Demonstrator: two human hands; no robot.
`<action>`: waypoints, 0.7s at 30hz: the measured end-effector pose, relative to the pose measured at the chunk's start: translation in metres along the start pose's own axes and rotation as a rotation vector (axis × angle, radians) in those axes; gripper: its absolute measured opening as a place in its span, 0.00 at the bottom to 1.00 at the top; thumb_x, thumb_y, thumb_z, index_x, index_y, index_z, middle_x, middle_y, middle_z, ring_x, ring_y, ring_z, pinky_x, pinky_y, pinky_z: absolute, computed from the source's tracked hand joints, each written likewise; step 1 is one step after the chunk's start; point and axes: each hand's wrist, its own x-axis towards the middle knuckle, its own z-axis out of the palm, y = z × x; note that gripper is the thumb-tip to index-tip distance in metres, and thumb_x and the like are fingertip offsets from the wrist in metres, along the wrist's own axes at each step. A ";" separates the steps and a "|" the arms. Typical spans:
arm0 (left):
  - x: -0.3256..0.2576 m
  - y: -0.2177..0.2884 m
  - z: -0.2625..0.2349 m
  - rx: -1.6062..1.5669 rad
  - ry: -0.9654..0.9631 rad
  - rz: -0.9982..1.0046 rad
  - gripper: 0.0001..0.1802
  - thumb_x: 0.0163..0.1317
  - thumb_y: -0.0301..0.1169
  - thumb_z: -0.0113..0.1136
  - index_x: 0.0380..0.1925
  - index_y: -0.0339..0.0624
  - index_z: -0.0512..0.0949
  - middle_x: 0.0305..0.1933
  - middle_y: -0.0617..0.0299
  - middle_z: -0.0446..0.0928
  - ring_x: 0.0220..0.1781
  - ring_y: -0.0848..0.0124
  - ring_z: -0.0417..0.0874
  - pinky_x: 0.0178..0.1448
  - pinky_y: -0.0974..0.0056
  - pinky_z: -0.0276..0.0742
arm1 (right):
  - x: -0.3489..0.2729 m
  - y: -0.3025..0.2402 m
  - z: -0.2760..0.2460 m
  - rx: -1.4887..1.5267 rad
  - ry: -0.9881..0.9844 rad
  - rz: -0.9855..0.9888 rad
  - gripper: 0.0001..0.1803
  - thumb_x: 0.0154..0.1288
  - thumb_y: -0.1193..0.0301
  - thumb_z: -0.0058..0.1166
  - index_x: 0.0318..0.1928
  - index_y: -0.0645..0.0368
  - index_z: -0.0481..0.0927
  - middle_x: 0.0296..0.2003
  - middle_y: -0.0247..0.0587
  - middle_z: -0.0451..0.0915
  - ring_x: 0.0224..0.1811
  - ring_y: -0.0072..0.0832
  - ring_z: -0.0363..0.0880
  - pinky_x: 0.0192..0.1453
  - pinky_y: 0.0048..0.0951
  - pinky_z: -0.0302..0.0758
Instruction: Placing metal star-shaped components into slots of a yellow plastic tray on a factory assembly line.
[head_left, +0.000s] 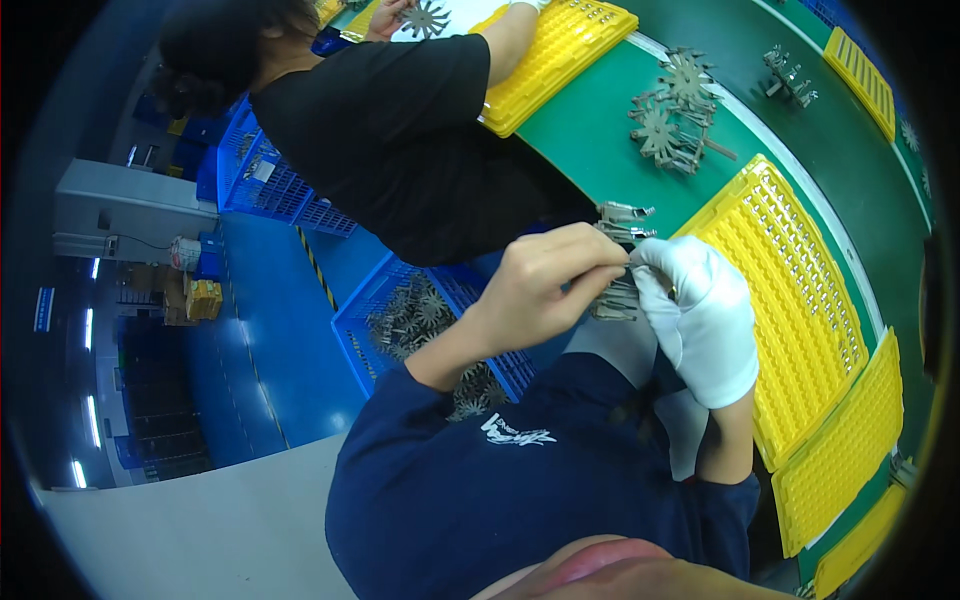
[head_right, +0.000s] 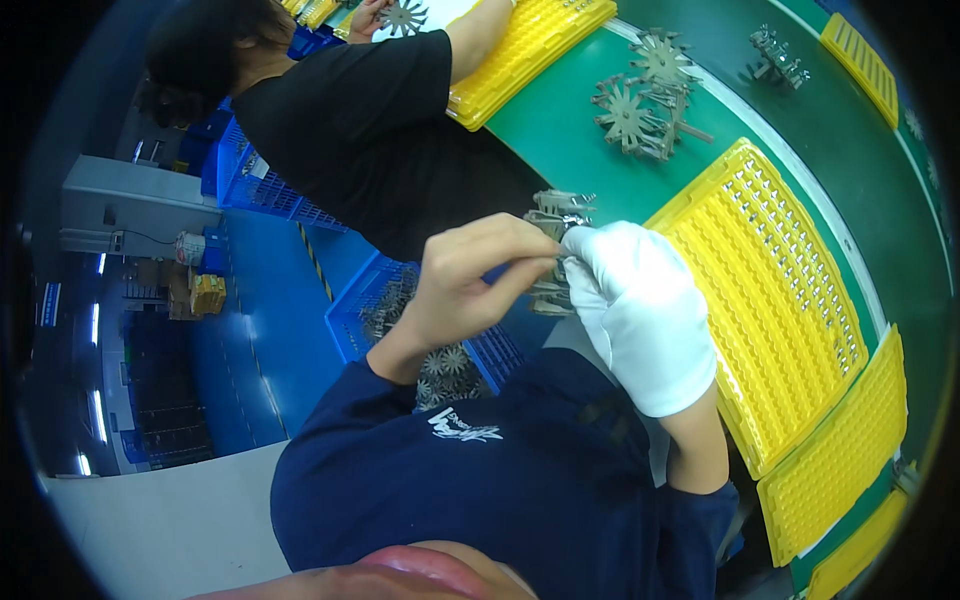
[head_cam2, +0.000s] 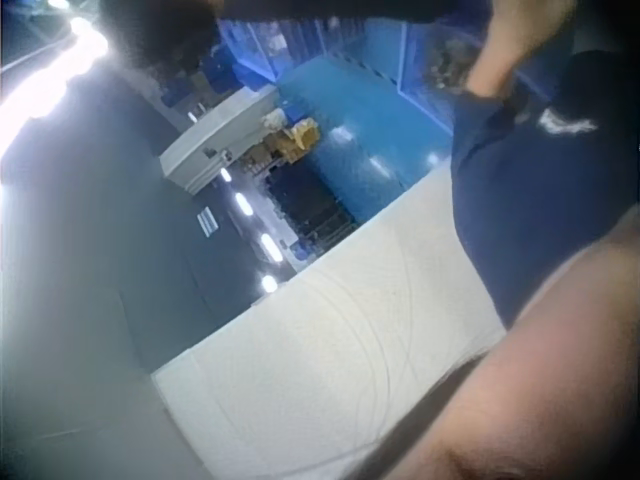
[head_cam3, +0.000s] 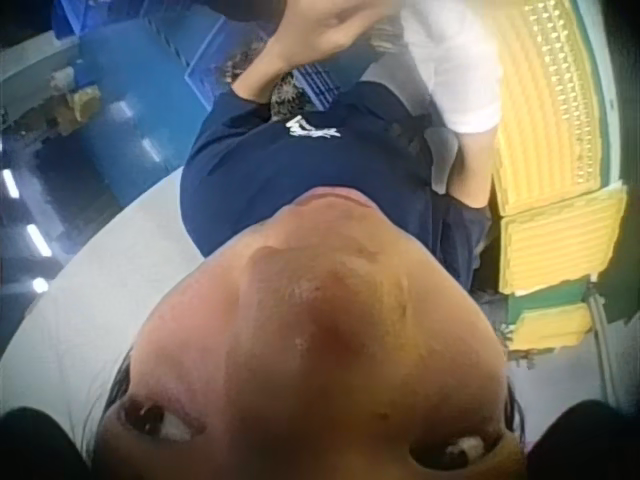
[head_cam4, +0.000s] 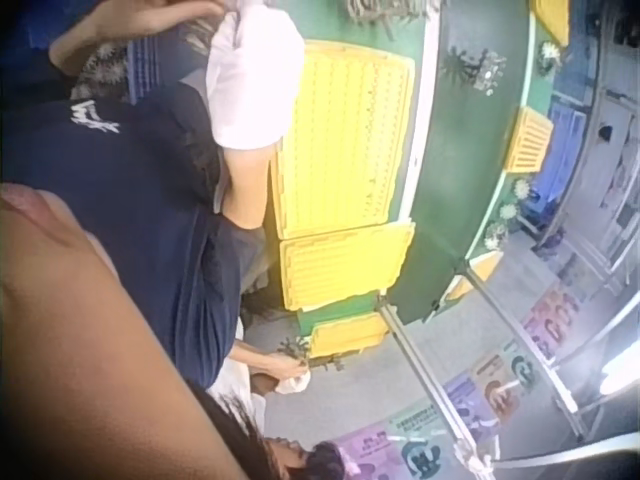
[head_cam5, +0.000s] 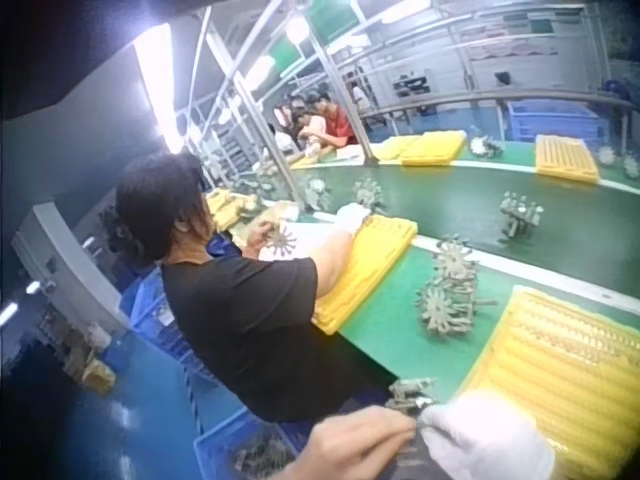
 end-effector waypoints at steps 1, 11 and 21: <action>-0.001 0.001 0.002 -0.006 0.009 -0.013 0.07 0.56 0.16 0.67 0.36 0.33 0.84 0.33 0.53 0.84 0.33 0.64 0.86 0.37 0.66 0.80 | 0.001 0.001 0.004 0.003 0.004 -0.007 0.12 0.62 0.74 0.63 0.46 0.56 0.81 0.35 0.43 0.80 0.40 0.43 0.81 0.45 0.38 0.77; -0.006 -0.012 0.014 -0.013 -0.023 -0.155 0.07 0.58 0.17 0.66 0.38 0.33 0.83 0.34 0.56 0.82 0.31 0.70 0.84 0.35 0.68 0.78 | -0.003 0.014 0.011 0.079 0.010 0.092 0.12 0.63 0.77 0.63 0.47 0.57 0.83 0.34 0.46 0.82 0.37 0.44 0.82 0.43 0.37 0.78; -0.025 -0.027 -0.004 -0.001 0.047 -0.275 0.13 0.60 0.19 0.67 0.43 0.36 0.77 0.42 0.59 0.75 0.33 0.79 0.76 0.40 0.72 0.73 | -0.075 0.055 -0.036 -0.037 0.146 0.516 0.10 0.70 0.76 0.61 0.49 0.62 0.85 0.40 0.44 0.86 0.42 0.28 0.85 0.48 0.28 0.79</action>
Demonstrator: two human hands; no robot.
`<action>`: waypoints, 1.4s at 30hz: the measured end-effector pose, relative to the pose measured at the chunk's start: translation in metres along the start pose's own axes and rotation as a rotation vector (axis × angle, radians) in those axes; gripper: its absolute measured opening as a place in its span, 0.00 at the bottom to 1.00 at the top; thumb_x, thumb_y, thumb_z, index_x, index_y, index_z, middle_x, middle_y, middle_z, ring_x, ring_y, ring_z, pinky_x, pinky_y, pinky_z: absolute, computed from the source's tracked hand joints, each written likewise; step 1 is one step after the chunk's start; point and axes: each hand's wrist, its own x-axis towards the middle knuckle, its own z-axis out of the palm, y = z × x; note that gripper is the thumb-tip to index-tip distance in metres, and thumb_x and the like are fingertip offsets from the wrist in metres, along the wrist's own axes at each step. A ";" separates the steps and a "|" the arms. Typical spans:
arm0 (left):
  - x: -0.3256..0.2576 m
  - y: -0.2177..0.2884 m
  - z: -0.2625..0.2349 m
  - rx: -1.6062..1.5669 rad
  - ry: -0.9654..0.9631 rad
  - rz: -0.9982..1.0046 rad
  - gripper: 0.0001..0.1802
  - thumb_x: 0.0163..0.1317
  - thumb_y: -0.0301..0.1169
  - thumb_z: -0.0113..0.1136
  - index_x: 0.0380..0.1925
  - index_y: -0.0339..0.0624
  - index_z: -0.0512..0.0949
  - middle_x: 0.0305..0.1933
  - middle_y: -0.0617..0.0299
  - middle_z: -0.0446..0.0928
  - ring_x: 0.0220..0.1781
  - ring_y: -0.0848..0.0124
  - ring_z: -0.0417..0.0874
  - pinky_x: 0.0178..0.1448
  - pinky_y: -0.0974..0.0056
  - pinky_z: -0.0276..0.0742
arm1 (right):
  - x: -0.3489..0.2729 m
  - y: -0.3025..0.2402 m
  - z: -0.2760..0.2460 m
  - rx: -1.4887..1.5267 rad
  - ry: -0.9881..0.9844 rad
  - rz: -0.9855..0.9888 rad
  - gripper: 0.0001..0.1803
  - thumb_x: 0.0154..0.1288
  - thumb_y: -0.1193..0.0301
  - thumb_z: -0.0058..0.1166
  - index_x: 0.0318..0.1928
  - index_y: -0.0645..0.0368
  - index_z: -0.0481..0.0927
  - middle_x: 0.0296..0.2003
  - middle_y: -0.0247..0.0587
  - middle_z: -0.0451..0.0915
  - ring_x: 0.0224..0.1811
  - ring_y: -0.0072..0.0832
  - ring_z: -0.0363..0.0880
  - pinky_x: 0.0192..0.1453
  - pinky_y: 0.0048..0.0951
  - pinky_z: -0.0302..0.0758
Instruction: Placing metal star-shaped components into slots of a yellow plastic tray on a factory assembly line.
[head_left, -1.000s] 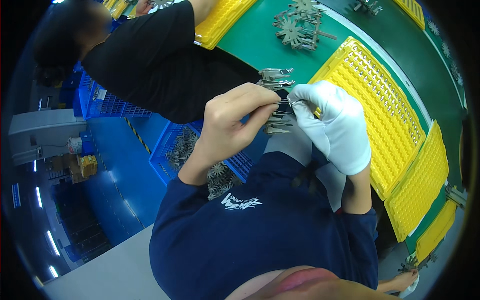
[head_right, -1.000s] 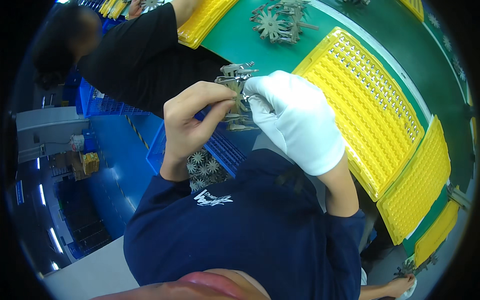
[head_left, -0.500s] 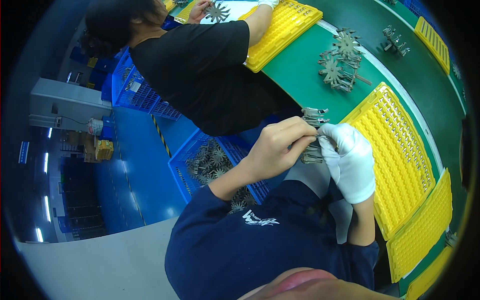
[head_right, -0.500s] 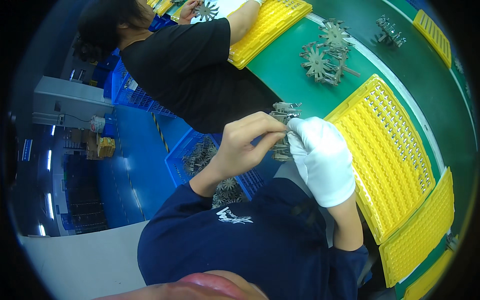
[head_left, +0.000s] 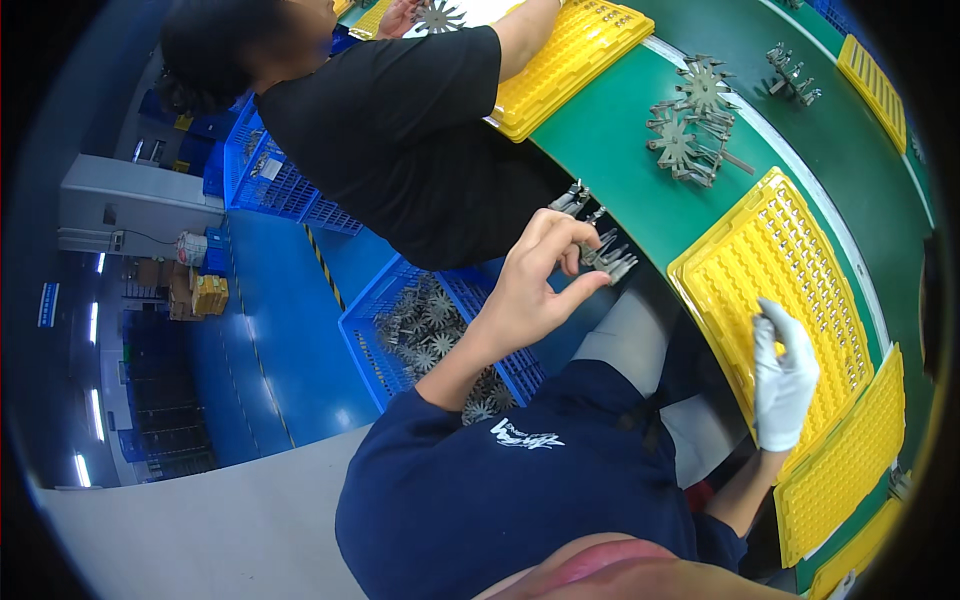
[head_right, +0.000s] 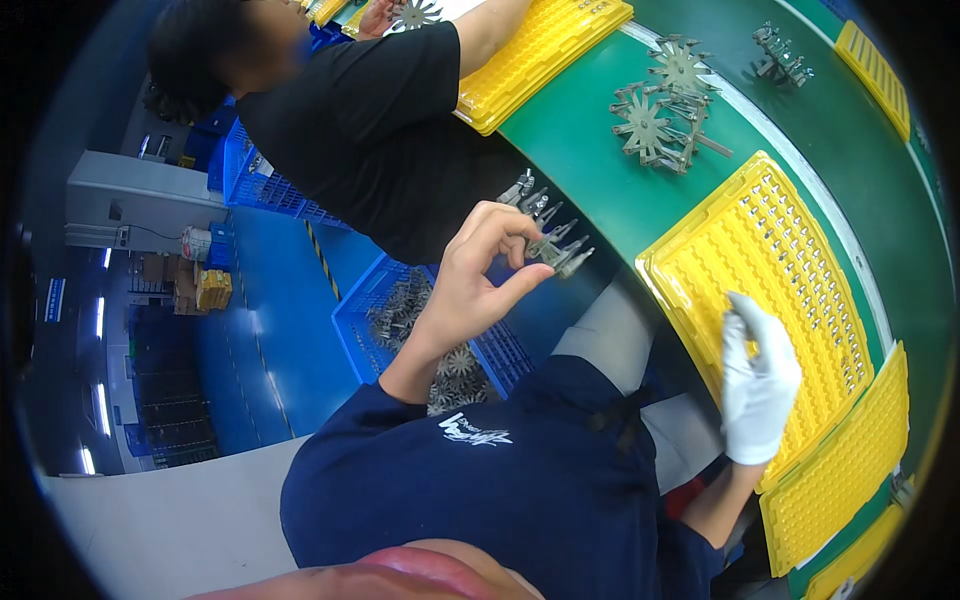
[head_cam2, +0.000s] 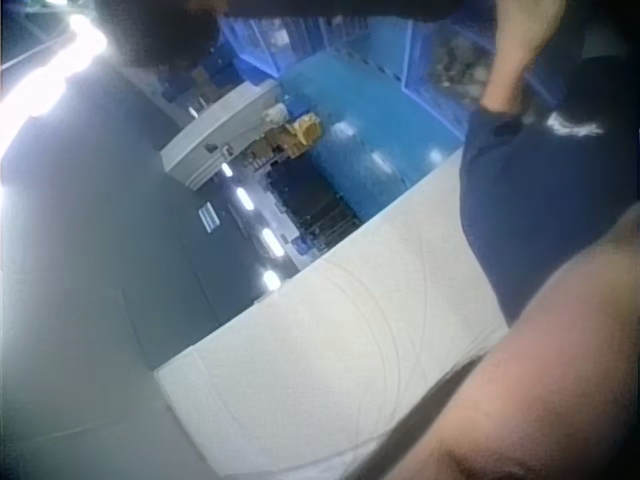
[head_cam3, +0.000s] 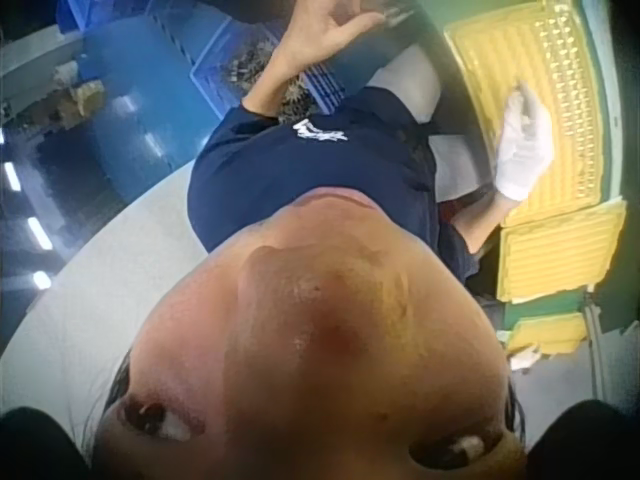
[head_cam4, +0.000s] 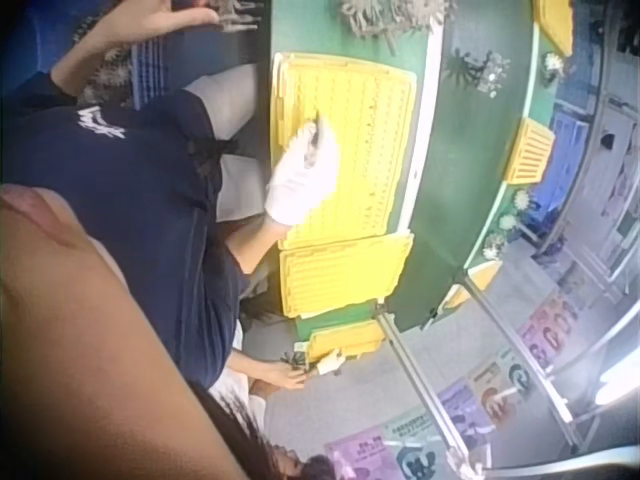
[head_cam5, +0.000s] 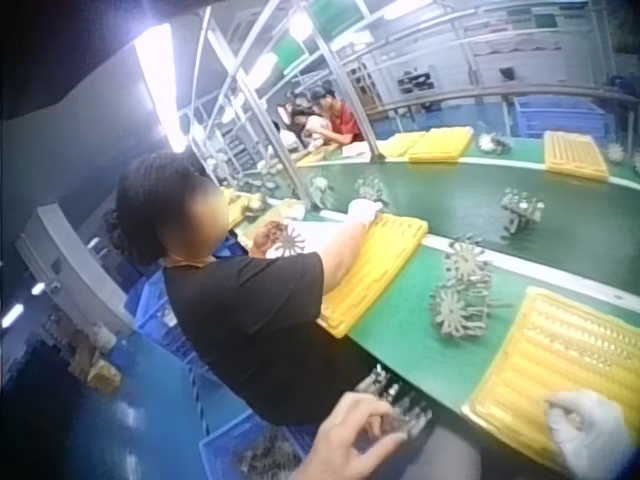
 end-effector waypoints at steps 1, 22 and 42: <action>-0.001 -0.005 0.001 0.000 0.032 -0.007 0.13 0.56 0.20 0.70 0.41 0.36 0.79 0.40 0.59 0.74 0.31 0.77 0.75 0.38 0.71 0.73 | -0.005 0.014 -0.007 0.003 0.030 0.053 0.10 0.70 0.76 0.60 0.50 0.62 0.85 0.41 0.45 0.86 0.43 0.28 0.85 0.50 0.28 0.79; 0.007 -0.009 -0.002 0.246 0.043 0.035 0.05 0.59 0.21 0.67 0.37 0.35 0.84 0.40 0.54 0.77 0.38 0.61 0.82 0.42 0.63 0.77 | 0.029 0.146 -0.087 -0.756 -0.150 -0.256 0.07 0.64 0.77 0.58 0.42 0.57 0.83 0.38 0.47 0.79 0.44 0.47 0.79 0.51 0.42 0.77; -0.002 -0.020 -0.010 0.114 0.090 -0.038 0.06 0.62 0.21 0.65 0.38 0.32 0.84 0.39 0.53 0.83 0.38 0.60 0.86 0.44 0.63 0.80 | 0.041 0.138 -0.095 -0.630 -0.010 -0.547 0.17 0.57 0.85 0.63 0.46 0.58 0.82 0.46 0.44 0.84 0.48 0.42 0.82 0.54 0.38 0.79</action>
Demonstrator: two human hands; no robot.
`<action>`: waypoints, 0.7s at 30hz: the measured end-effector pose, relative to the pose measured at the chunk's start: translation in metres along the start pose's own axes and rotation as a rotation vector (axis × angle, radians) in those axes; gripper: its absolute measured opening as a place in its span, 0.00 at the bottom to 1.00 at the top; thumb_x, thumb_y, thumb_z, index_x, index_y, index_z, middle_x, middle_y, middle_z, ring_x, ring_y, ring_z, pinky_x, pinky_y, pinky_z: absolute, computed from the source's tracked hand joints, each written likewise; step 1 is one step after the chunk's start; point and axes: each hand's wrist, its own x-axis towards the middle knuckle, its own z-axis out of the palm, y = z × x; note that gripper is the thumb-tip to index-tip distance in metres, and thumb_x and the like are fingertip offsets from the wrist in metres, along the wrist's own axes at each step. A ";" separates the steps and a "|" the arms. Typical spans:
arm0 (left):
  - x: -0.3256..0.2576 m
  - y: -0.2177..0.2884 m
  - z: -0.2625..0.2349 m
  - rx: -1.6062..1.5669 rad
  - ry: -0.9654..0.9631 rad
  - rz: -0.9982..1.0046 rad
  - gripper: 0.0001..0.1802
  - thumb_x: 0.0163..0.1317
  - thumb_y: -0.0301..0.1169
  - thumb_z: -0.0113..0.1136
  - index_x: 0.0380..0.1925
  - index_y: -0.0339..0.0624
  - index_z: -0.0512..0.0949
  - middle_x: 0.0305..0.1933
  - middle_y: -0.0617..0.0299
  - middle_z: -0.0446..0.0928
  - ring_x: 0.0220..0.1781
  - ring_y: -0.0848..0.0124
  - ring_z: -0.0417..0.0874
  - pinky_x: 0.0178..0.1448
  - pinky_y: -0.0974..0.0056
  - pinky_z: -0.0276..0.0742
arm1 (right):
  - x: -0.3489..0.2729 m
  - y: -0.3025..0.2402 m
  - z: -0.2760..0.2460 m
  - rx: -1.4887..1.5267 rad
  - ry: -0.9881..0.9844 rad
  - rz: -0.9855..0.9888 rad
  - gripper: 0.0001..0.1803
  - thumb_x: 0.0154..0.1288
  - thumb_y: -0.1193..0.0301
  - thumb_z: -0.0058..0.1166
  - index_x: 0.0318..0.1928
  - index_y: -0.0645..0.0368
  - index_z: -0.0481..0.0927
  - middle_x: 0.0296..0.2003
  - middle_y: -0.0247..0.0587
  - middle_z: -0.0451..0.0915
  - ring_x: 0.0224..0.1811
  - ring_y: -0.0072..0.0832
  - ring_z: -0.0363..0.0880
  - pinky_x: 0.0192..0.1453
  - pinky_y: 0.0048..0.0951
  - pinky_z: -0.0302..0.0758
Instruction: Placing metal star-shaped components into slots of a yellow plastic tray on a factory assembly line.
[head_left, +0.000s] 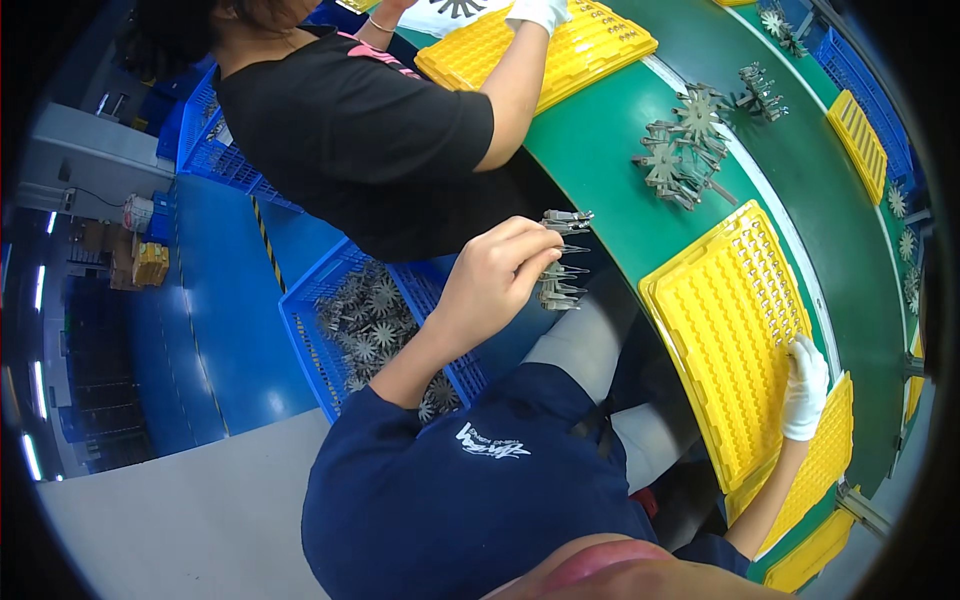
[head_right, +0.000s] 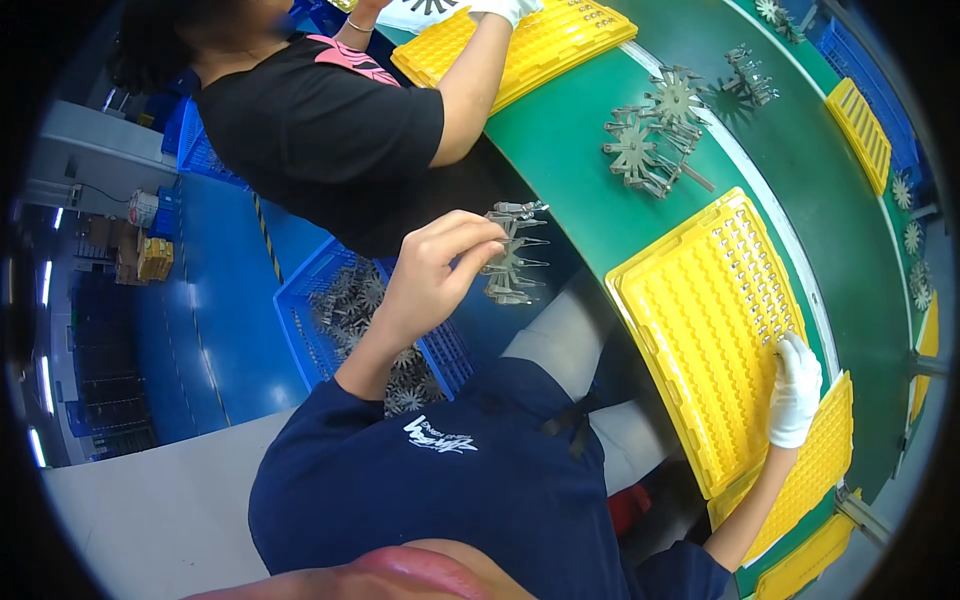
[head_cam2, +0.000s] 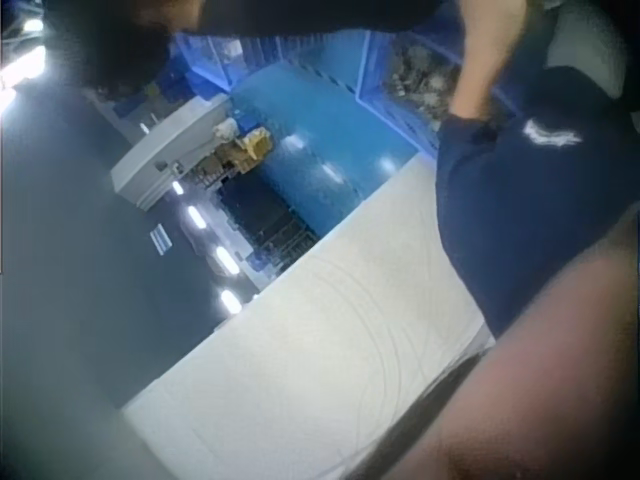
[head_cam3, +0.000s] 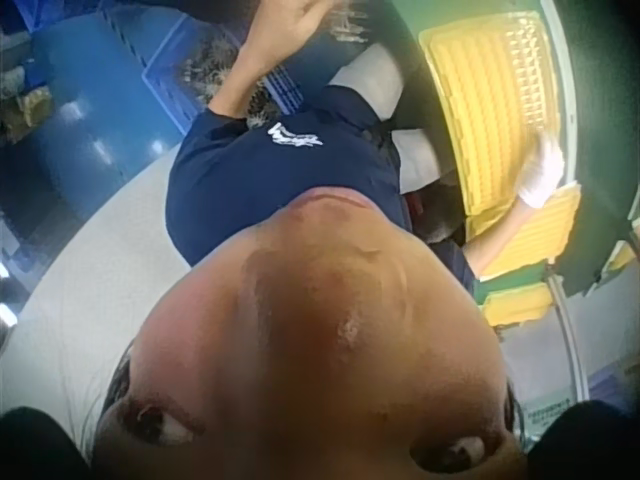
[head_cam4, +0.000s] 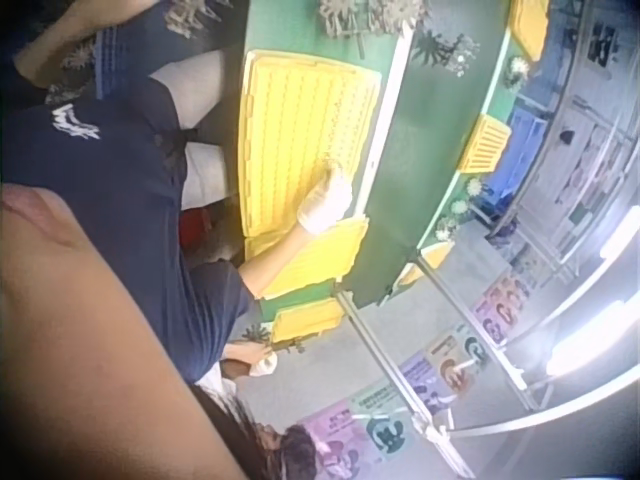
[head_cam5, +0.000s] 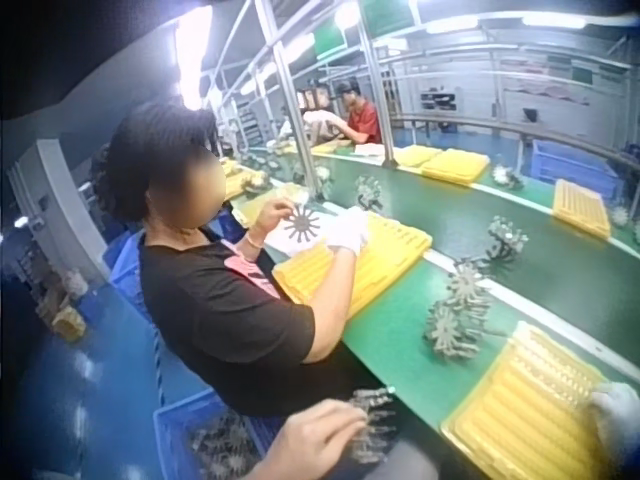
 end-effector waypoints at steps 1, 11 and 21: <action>0.002 -0.001 0.001 -0.012 0.014 0.021 0.06 0.61 0.21 0.65 0.38 0.31 0.83 0.38 0.52 0.84 0.37 0.61 0.86 0.42 0.63 0.80 | -0.003 -0.002 -0.002 0.002 0.000 0.005 0.17 0.57 0.85 0.63 0.46 0.58 0.82 0.46 0.44 0.84 0.48 0.42 0.82 0.54 0.38 0.79; 0.009 0.026 -0.002 -0.046 -0.008 0.092 0.05 0.59 0.19 0.66 0.36 0.31 0.84 0.33 0.53 0.84 0.33 0.65 0.85 0.38 0.67 0.78 | 0.064 -0.175 -0.031 0.625 0.135 0.421 0.06 0.60 0.85 0.62 0.38 0.66 0.83 0.34 0.40 0.84 0.37 0.27 0.83 0.45 0.26 0.78; 0.013 0.041 0.004 -0.059 -0.104 0.268 0.06 0.56 0.18 0.67 0.36 0.32 0.84 0.33 0.50 0.84 0.33 0.57 0.86 0.39 0.62 0.81 | 0.123 -0.236 0.004 0.792 0.138 0.117 0.07 0.61 0.77 0.64 0.41 0.61 0.85 0.33 0.45 0.83 0.36 0.40 0.84 0.43 0.32 0.78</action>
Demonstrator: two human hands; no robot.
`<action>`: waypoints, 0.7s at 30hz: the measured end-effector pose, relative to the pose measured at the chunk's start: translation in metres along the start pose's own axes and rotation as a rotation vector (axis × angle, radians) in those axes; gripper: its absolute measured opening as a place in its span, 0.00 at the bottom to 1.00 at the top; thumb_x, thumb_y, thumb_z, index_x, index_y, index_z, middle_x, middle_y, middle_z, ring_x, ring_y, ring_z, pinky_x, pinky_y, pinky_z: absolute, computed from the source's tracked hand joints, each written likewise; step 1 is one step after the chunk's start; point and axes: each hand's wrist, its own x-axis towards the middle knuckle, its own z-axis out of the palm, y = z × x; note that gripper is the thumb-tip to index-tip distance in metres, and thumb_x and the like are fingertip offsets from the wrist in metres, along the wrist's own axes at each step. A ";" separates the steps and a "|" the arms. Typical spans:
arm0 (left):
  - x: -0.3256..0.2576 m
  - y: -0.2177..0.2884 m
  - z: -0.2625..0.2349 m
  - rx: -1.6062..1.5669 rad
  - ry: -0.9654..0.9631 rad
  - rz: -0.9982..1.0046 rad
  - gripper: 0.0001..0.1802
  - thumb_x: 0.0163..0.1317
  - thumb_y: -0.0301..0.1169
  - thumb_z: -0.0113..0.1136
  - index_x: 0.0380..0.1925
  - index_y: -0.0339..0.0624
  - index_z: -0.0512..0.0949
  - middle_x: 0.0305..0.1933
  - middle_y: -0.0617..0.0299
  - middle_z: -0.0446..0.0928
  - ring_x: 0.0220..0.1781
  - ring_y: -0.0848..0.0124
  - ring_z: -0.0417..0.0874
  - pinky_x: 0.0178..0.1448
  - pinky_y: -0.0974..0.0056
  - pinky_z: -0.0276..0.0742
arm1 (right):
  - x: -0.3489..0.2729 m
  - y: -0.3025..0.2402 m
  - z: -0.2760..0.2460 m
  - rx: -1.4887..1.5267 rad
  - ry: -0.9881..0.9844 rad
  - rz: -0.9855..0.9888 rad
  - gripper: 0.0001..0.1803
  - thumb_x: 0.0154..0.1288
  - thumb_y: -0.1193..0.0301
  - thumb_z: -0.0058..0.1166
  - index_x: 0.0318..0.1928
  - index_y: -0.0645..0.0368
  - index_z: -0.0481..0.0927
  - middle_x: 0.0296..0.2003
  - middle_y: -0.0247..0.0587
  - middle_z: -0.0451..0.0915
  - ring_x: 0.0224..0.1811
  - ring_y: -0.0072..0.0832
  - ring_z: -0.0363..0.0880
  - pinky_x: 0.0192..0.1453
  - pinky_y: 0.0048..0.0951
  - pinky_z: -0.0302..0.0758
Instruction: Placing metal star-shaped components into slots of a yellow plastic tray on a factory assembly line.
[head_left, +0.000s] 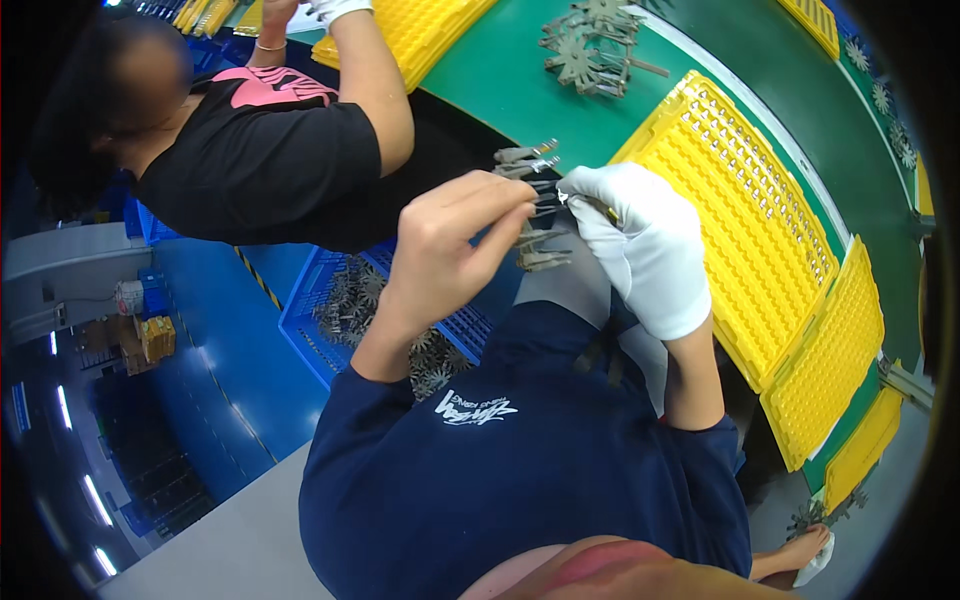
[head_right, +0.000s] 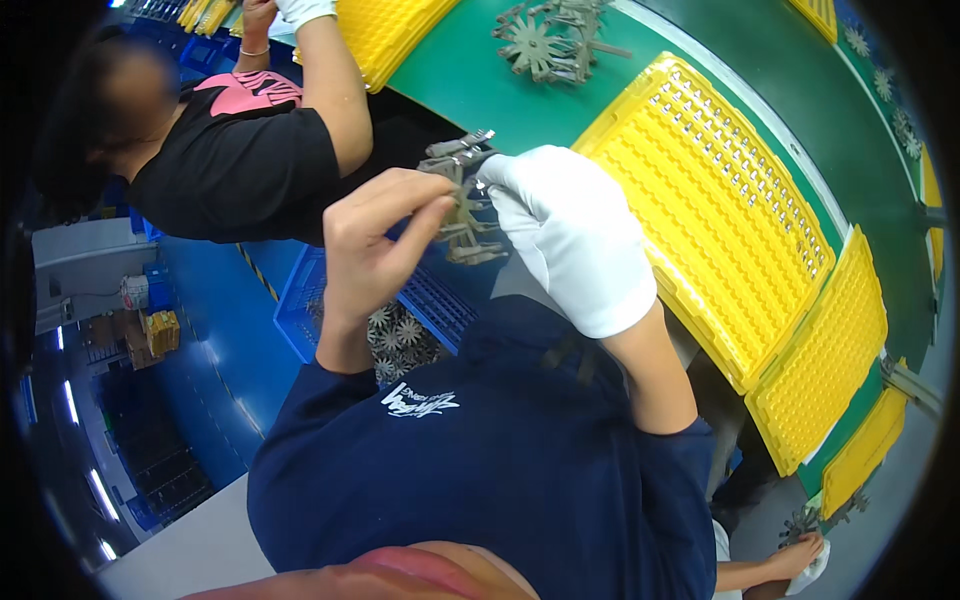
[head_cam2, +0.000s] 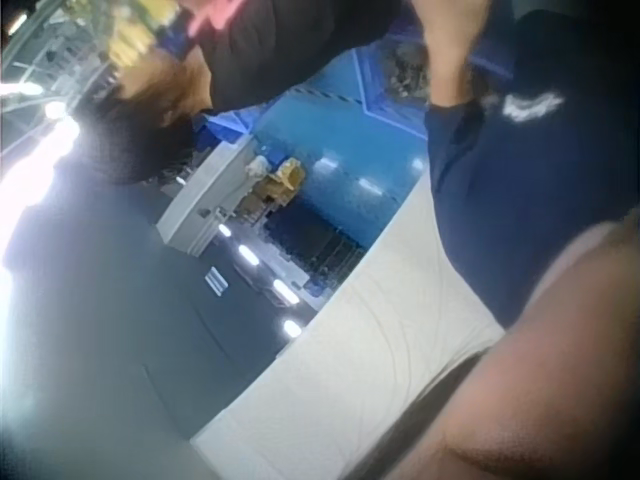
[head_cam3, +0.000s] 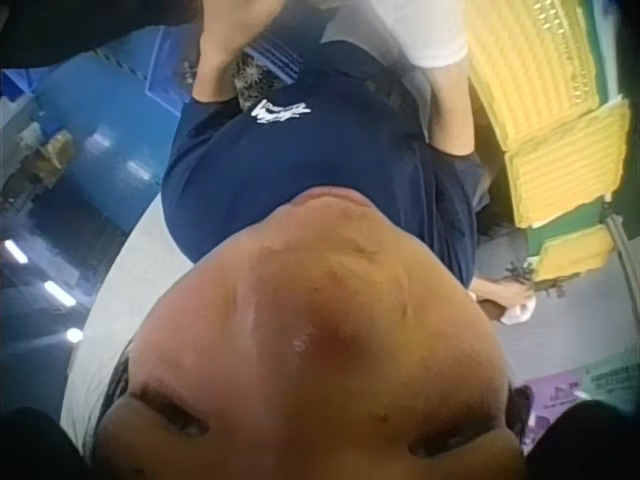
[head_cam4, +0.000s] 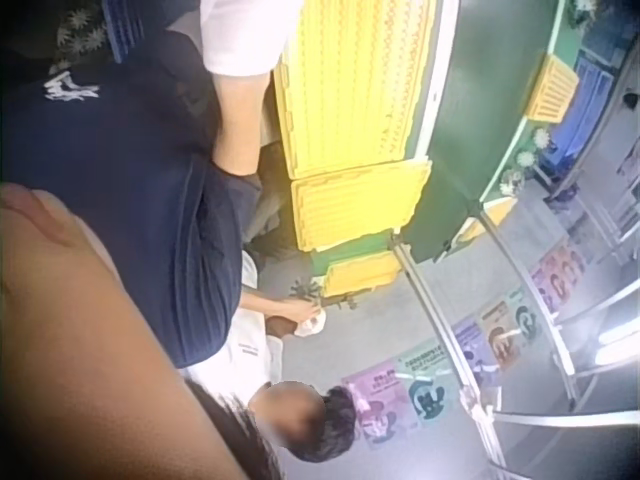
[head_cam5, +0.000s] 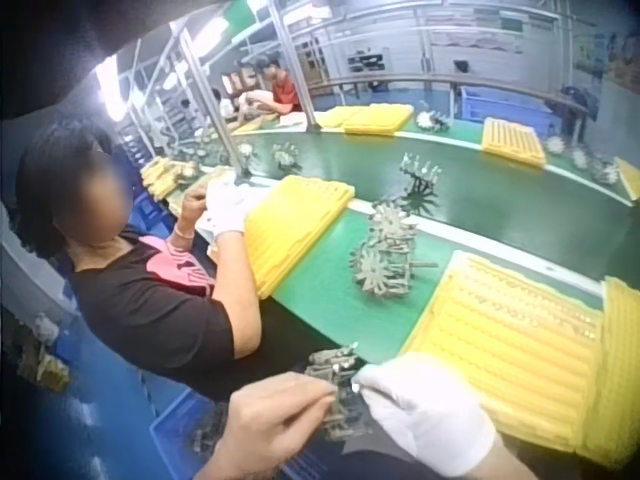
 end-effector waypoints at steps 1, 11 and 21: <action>-0.001 0.001 0.000 0.008 -0.006 -0.001 0.07 0.56 0.18 0.68 0.36 0.31 0.84 0.34 0.49 0.84 0.34 0.56 0.87 0.40 0.61 0.82 | 0.001 0.001 0.000 -0.050 -0.030 -0.019 0.07 0.61 0.77 0.64 0.41 0.60 0.85 0.34 0.46 0.83 0.37 0.42 0.83 0.43 0.34 0.78; -0.005 -0.001 0.006 -0.022 -0.016 0.056 0.06 0.58 0.19 0.66 0.36 0.33 0.84 0.32 0.53 0.83 0.32 0.61 0.86 0.37 0.63 0.80 | -0.002 -0.002 -0.008 0.029 -0.077 0.030 0.09 0.60 0.79 0.64 0.41 0.59 0.84 0.34 0.46 0.82 0.38 0.44 0.83 0.45 0.37 0.78; -0.003 -0.003 0.005 0.000 -0.018 0.064 0.06 0.59 0.20 0.66 0.36 0.32 0.84 0.33 0.53 0.84 0.35 0.60 0.87 0.40 0.63 0.81 | 0.001 0.001 -0.005 -0.003 -0.062 0.019 0.11 0.59 0.80 0.65 0.42 0.58 0.83 0.34 0.44 0.82 0.38 0.43 0.83 0.45 0.37 0.78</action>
